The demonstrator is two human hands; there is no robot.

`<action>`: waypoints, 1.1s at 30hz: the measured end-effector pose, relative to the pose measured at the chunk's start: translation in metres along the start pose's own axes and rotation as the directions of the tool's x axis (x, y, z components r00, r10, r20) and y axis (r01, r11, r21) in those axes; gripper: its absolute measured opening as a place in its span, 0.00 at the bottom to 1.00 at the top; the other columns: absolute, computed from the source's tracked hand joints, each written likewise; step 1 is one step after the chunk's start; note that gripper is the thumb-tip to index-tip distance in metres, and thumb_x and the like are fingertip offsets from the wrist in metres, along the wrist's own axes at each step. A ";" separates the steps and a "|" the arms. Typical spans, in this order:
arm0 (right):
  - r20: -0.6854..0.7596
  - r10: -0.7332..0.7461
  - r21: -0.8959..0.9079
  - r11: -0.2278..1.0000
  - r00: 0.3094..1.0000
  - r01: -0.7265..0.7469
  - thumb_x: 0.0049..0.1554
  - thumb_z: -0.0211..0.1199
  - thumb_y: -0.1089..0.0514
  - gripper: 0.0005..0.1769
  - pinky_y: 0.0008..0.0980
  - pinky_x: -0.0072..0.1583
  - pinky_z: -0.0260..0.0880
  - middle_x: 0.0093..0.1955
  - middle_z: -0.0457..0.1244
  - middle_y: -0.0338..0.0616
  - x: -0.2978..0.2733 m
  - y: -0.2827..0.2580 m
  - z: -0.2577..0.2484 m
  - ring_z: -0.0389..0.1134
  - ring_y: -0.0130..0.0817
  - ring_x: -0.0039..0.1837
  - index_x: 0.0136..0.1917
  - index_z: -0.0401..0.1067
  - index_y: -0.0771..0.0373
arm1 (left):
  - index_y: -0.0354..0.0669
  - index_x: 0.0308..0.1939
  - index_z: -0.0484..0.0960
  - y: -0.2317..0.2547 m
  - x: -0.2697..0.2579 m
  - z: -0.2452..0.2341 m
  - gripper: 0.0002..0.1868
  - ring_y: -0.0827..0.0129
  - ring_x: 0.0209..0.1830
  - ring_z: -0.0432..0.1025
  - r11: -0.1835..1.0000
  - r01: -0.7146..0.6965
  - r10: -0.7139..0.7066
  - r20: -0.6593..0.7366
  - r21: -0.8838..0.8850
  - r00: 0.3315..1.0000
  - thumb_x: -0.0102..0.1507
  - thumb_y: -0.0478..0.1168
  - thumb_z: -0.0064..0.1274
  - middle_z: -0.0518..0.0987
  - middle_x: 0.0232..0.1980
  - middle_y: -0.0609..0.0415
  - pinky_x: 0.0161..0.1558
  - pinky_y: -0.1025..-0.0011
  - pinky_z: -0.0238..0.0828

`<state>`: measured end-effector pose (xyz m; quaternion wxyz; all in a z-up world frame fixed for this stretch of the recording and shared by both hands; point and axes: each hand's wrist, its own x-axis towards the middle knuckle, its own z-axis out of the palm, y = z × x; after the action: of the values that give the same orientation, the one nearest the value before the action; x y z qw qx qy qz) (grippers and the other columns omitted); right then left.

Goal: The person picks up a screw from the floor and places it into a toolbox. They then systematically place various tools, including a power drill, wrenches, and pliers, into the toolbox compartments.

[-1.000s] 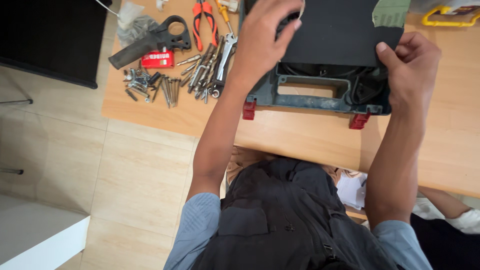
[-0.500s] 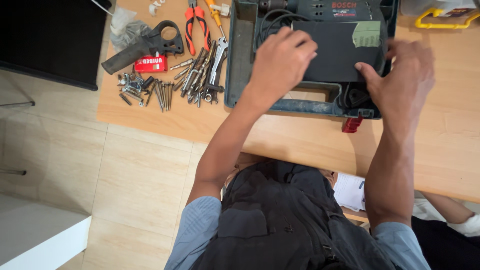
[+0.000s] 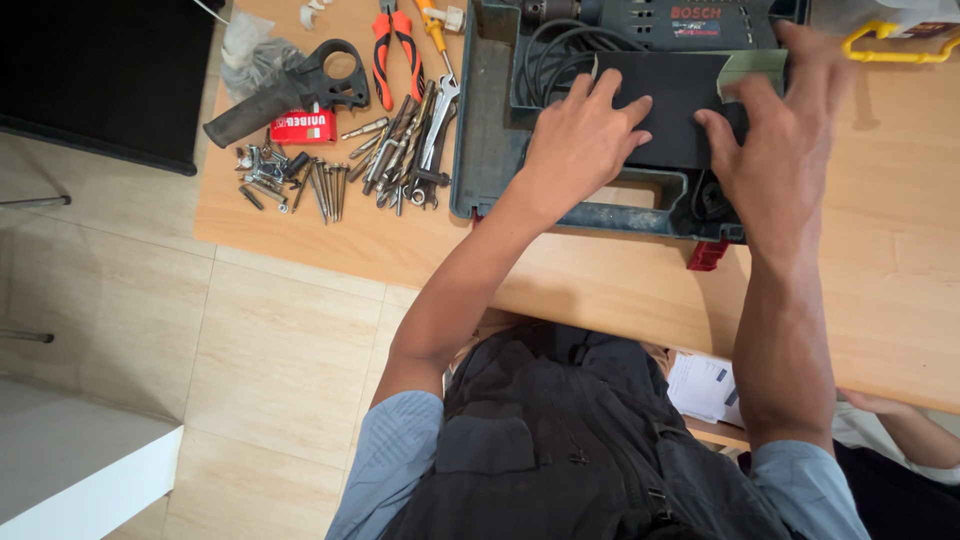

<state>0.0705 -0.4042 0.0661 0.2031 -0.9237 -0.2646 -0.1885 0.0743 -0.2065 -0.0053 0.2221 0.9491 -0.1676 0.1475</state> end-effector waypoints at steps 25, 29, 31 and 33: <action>0.033 -0.198 0.076 0.978 0.980 0.195 0.59 0.63 0.73 0.19 0.42 0.72 0.65 0.66 0.62 0.57 -0.004 -0.044 0.030 0.62 0.50 0.70 0.64 0.70 0.73 | 0.47 0.41 0.81 -0.055 -0.088 -0.076 0.07 0.60 0.50 0.72 0.967 -0.064 -0.062 -0.466 -0.248 0.882 0.62 0.37 0.63 0.77 0.47 0.57 0.52 0.60 0.68; 0.020 -0.276 0.215 0.940 0.961 0.266 0.58 0.64 0.74 0.17 0.40 0.66 0.65 0.62 0.64 0.55 0.011 -0.087 0.043 0.64 0.49 0.65 0.61 0.71 0.72 | 0.44 0.46 0.78 -0.091 -0.124 -0.099 0.08 0.57 0.51 0.71 0.951 0.128 -0.265 -0.526 -0.282 0.808 0.65 0.30 0.57 0.75 0.48 0.55 0.54 0.60 0.69; 0.029 -0.290 0.281 0.921 0.957 0.271 0.59 0.64 0.75 0.15 0.39 0.62 0.65 0.57 0.66 0.52 0.019 -0.103 0.054 0.65 0.46 0.59 0.60 0.72 0.71 | 0.43 0.47 0.79 -0.104 -0.140 -0.106 0.09 0.57 0.51 0.71 0.930 0.210 -0.346 -0.518 -0.303 0.782 0.65 0.27 0.54 0.75 0.47 0.55 0.53 0.59 0.69; 0.048 -0.271 0.333 0.912 0.961 0.241 0.60 0.65 0.74 0.12 0.38 0.57 0.65 0.51 0.66 0.50 0.023 -0.117 0.067 0.66 0.43 0.54 0.57 0.73 0.70 | 0.44 0.46 0.78 -0.114 -0.153 -0.109 0.10 0.57 0.51 0.71 0.929 0.270 -0.363 -0.480 -0.254 0.798 0.63 0.27 0.53 0.75 0.46 0.55 0.54 0.59 0.69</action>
<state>0.0388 -0.2721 0.0519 0.3130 -0.8428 -0.4198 -0.1243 -0.0419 -0.0205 -0.0084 0.3619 0.8653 0.0478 0.3435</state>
